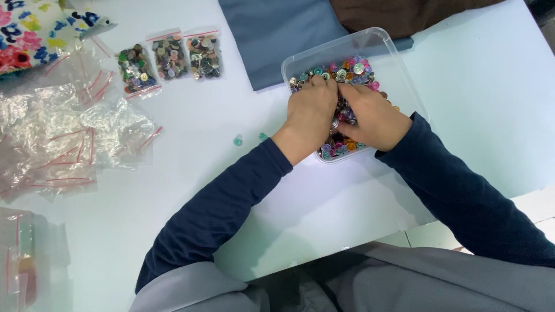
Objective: Sorting small colorful buttons and placing them into plastic zip-lock bags
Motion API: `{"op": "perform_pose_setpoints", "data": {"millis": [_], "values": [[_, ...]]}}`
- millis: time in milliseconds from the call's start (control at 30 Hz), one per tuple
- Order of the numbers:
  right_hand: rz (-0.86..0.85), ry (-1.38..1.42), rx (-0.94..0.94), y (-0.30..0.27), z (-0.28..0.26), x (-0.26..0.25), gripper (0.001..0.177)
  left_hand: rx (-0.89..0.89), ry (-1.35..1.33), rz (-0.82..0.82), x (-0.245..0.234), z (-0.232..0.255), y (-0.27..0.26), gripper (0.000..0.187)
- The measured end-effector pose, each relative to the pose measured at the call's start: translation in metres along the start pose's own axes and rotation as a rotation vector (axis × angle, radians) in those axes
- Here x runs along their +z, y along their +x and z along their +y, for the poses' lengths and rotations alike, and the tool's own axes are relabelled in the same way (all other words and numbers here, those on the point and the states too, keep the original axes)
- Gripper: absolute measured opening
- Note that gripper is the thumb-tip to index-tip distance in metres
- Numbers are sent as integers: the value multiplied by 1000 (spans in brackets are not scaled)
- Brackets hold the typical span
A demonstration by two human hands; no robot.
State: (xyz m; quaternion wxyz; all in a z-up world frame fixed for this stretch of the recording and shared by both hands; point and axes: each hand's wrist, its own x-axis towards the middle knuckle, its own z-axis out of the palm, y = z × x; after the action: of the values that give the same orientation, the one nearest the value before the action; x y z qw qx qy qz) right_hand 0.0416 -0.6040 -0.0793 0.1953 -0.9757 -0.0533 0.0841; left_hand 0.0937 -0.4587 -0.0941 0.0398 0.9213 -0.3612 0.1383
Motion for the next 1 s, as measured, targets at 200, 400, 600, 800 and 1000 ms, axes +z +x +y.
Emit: {"op": "perform_pose_setpoints", "data": {"millis": [200,400,600,800,1000], "values": [[43,764,-65,-4,9,-17,50,132,-711,-191,11,-50,25,24],[-4,1348,108,-5,-5,-38,59,31,-1127,-289,-41,-67,28,27],[14,1441,485,-9,-50,-79,50,-168,-1310,-392,-59,-68,28,26],[14,1473,472,-6,-35,-70,47,-188,-1451,-351,-42,-67,27,29],[-21,1466,459,-3,-7,-53,30,-150,-1370,-344,-49,-66,26,35]]}}
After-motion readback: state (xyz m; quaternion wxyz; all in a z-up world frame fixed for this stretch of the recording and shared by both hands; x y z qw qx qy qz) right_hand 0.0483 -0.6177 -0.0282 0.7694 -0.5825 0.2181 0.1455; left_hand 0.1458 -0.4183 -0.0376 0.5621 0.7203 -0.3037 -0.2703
